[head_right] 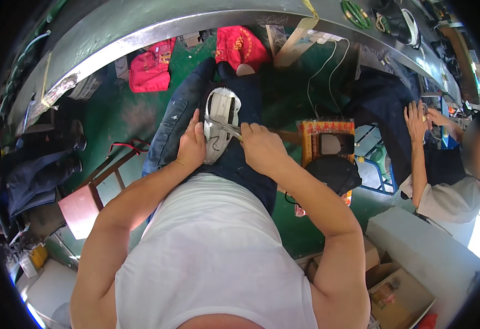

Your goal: Hand-lasting shoe uppers using shoe pincers to secure the material to the last and sole.

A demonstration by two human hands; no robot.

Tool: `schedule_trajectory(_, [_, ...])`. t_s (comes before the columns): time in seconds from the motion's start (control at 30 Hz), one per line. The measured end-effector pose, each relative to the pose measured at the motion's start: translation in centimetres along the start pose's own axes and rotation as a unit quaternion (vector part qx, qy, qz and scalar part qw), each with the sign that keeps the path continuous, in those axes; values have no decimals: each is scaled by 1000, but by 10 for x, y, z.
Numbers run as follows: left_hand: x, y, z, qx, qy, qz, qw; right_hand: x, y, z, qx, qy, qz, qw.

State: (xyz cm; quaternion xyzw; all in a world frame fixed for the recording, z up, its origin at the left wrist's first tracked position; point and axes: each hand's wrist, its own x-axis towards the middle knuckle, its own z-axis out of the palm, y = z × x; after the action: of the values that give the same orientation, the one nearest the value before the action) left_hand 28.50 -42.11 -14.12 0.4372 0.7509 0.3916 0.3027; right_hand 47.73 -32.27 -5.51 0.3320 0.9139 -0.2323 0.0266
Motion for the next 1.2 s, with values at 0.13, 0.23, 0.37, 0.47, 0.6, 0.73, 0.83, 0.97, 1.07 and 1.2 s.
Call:
schedule_trajectory(0.13, [-6, 7, -5, 101, -26, 101, 989, -16, 13, 15, 52, -5, 42, 998])
schedule_trajectory(0.23, [-8, 10, -14, 148, -96, 123, 977, -17, 25, 18, 73, -72, 125, 987])
schedule_trajectory(0.37, [-3, 21, -27, 189, -154, 137, 960, -1, 42, -10, 202, -196, 139, 949])
schedule_trajectory(0.47, [7, 23, -28, 207, -165, 115, 957, 2, 45, -33, 313, -306, 180, 881])
schedule_trajectory(0.6, [11, 42, -34, 234, -214, 101, 943, 20, 19, -8, 308, 0, 73, 948])
schedule_trajectory(0.73, [15, 39, -37, 238, -238, 103, 936, 46, 17, -6, 118, -65, 101, 986])
schedule_trajectory(0.83, [15, 34, -36, 237, -240, 120, 934, 35, 16, -8, 209, -24, 52, 976])
schedule_trajectory(0.97, [12, 48, -43, 252, -273, 101, 923, 27, 17, -2, 157, -74, 72, 982])
schedule_trajectory(1.07, [1, 45, -41, 204, -299, 9, 932, 26, 18, -6, 155, -76, 86, 981])
schedule_trajectory(1.2, [-10, 25, -30, -24, -160, -113, 980, 19, 5, -20, 231, -110, 104, 961])
